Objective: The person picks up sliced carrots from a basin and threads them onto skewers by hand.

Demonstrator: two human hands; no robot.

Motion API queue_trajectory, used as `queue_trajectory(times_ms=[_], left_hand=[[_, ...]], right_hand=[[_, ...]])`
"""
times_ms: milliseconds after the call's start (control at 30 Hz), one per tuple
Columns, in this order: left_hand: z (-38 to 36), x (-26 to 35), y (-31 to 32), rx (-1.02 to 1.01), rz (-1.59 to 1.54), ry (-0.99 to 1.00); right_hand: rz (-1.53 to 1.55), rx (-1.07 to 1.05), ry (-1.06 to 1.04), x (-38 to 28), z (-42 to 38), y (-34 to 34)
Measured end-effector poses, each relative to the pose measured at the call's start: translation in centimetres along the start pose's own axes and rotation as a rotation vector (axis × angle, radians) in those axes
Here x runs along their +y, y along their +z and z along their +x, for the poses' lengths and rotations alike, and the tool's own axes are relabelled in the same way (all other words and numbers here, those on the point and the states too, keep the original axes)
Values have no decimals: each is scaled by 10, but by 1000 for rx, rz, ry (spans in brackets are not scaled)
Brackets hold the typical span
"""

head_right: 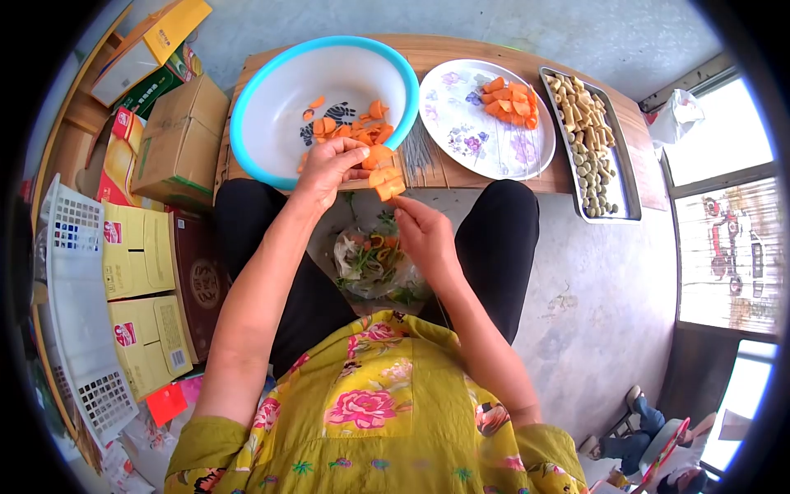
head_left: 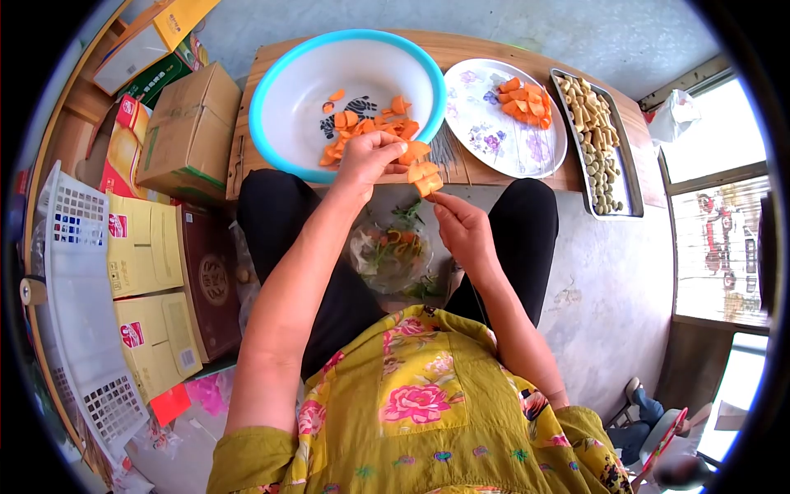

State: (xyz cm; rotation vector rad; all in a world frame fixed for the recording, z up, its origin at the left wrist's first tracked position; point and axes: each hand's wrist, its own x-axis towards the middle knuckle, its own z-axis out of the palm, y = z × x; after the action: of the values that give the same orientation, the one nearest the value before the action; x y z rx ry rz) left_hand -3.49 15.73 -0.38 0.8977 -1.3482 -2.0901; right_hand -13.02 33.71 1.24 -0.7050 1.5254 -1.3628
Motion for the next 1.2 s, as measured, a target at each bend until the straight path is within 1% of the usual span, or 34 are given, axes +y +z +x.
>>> queue_trajectory(times_ms=[67,100,167,300,367,500,533,600,667,700,767,800,867,1000,1067,1100,1167,1200], left_hand=[[0,1,0,-2,-3,-2],[0,1,0,1,-3,-5],[1,0,-1,3,-4,-9],[2,0,-1,9,-42,-13],[1,0,-1,21,-52,-10],[2,0,-3,16,-37,-11],[2,-1,-3,-2,-40,-16],[3,-2,-3,-9,-42,-18],[3,-2,-3,-13,-44,-18],[3,-2,-4,-11,-29,-20],[3,-1,-3,-10,-14,-22],[2,0,-2,-6,-11,-15],[0,2,-1,-2,-9,-7],[2,0,-2,-15,10,-21],[2,0,-3,-25,5,-23],[2,1,-4,-33,-12,-27],[3,0,-6,-40,-28,-31],[5,-1,-9,-65,-78,-53]], right_hand=[[-262,97,-155,4,1,3],[-261,97,-155,0,0,1],[101,-42,100,-14,-3,-4],[73,-60,63,-4,-1,-6],[-736,168,-377,1,-1,-3],[-624,162,-307,-5,-3,-3],[-262,44,-75,-6,-1,-9],[100,-72,155,-5,0,-10],[-291,106,-52,1,0,-3],[-291,106,-52,0,-2,-1],[-666,189,-285,-8,-5,2],[-666,190,-286,-9,-6,2],[-589,175,-193,-10,-6,2],[-565,169,-185,-1,-3,-1],[-389,148,-155,7,0,-3],[-389,147,-156,7,1,-5],[-306,97,-69,4,1,-7],[-307,97,-69,3,1,-7]])
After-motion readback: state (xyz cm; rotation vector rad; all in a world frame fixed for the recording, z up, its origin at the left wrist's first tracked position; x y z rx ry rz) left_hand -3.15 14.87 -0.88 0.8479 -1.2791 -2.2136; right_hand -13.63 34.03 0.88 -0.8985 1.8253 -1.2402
